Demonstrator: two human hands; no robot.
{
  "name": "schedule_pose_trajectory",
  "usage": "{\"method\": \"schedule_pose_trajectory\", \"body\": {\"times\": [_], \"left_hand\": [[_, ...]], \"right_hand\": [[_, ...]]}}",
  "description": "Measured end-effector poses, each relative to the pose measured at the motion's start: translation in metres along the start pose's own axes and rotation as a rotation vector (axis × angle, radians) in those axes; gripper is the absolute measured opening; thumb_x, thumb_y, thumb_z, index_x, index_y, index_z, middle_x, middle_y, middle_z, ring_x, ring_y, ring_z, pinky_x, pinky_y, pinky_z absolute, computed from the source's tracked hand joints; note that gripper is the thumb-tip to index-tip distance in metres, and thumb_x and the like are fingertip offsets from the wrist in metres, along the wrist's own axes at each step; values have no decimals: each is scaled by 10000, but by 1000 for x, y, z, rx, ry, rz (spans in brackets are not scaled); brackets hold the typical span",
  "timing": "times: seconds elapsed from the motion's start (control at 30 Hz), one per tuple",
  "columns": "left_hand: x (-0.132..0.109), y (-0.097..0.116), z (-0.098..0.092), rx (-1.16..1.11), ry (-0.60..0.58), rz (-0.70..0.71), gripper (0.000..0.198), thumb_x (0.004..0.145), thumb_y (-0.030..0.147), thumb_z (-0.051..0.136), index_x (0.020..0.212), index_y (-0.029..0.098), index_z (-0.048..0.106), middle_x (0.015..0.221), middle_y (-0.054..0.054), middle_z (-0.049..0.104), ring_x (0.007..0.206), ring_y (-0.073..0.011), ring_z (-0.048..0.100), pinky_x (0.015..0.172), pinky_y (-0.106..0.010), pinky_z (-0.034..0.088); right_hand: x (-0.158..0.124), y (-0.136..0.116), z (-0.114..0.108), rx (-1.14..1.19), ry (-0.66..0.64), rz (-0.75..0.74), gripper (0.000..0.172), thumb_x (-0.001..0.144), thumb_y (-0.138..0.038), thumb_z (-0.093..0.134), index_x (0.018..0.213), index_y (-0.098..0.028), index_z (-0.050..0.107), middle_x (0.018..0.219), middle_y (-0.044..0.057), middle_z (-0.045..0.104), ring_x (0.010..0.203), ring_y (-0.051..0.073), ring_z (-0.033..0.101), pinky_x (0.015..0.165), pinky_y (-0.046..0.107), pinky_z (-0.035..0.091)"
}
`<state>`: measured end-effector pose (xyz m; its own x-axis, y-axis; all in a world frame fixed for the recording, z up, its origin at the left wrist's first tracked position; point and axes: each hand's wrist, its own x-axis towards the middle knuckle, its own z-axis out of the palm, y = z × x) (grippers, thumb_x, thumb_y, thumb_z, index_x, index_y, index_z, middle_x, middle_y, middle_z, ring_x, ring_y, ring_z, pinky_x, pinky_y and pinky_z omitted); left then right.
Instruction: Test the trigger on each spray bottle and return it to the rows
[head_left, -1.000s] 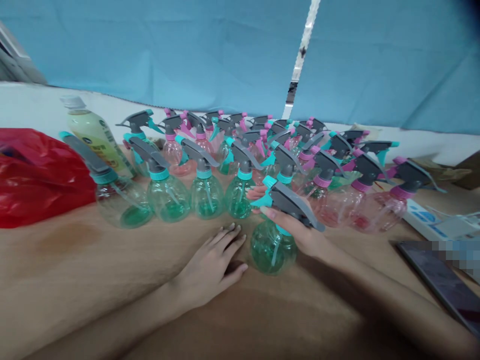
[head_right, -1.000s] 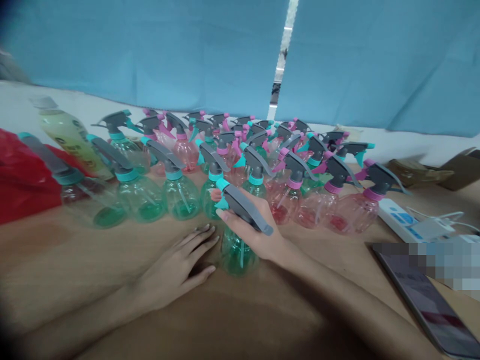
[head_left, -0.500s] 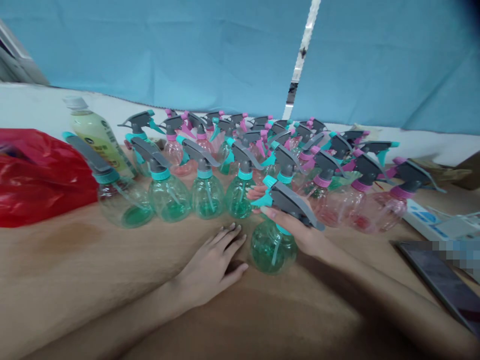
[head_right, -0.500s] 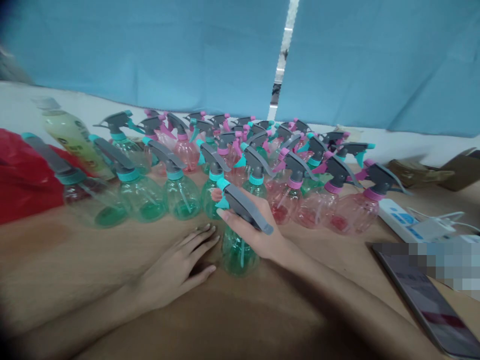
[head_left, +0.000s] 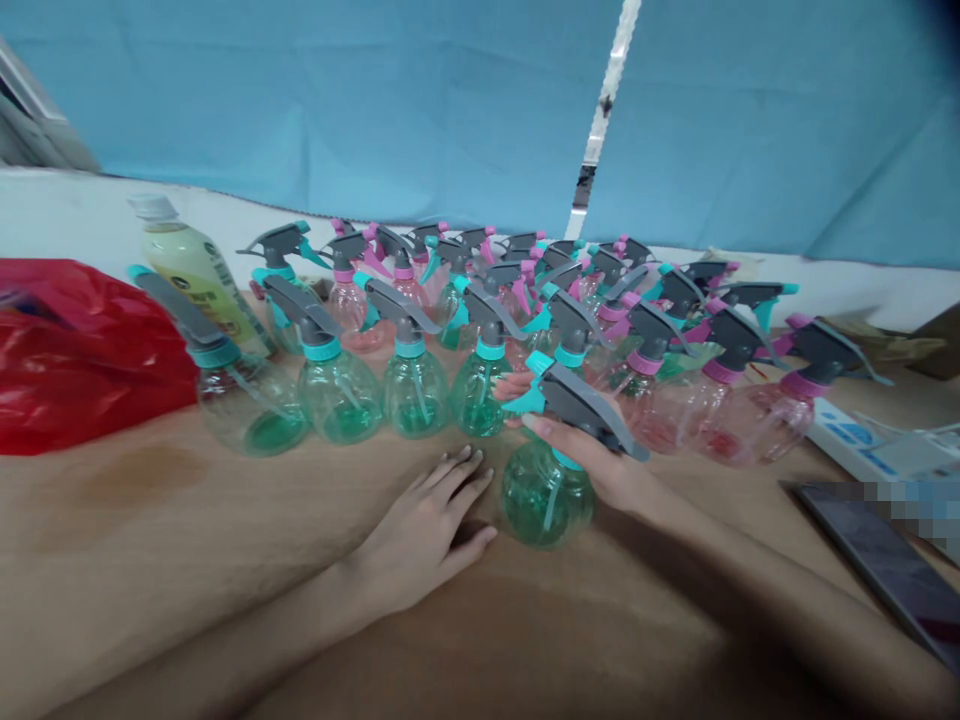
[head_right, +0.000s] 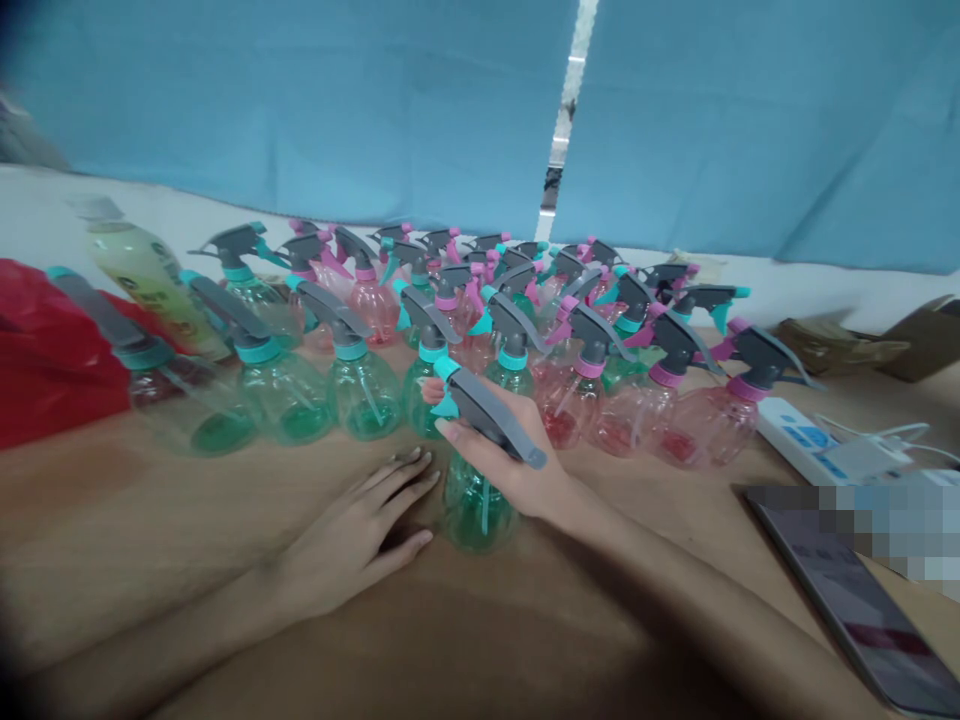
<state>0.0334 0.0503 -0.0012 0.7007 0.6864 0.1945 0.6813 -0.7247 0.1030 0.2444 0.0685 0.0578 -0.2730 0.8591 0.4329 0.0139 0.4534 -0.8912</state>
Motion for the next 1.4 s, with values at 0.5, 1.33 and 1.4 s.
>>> {"method": "schedule_pose_trajectory", "body": {"times": [0.5,1.33,1.4], "left_hand": [[0,0,0,15,-10,-4,533,952,434,459,1368,103,429,1445,-133,414,1345,-257,345,1093,-415,295],[0,-1,2,-38,-14,-13,549,951,439,463,1389,115,399,1461,-124,391,1361,-257,314,1101,-422,284],[0,-1,3,-38,-6,-10,544,951,438,464,1391,124,399,1460,-120,394,1362,-256,311,1102,-418,283]], "right_hand": [[2,-1,-5,60,-154,58,353,867,-307,593,1220,-317,588,1200,26,617,960,179,636,921,369,481],[-1,-4,-6,-52,-104,46,216,856,-425,577,780,-224,591,727,-8,553,654,142,547,648,309,465],[-1,-4,-6,-49,-105,49,222,859,-428,571,778,-222,587,728,-9,548,651,140,547,648,309,464]]}}
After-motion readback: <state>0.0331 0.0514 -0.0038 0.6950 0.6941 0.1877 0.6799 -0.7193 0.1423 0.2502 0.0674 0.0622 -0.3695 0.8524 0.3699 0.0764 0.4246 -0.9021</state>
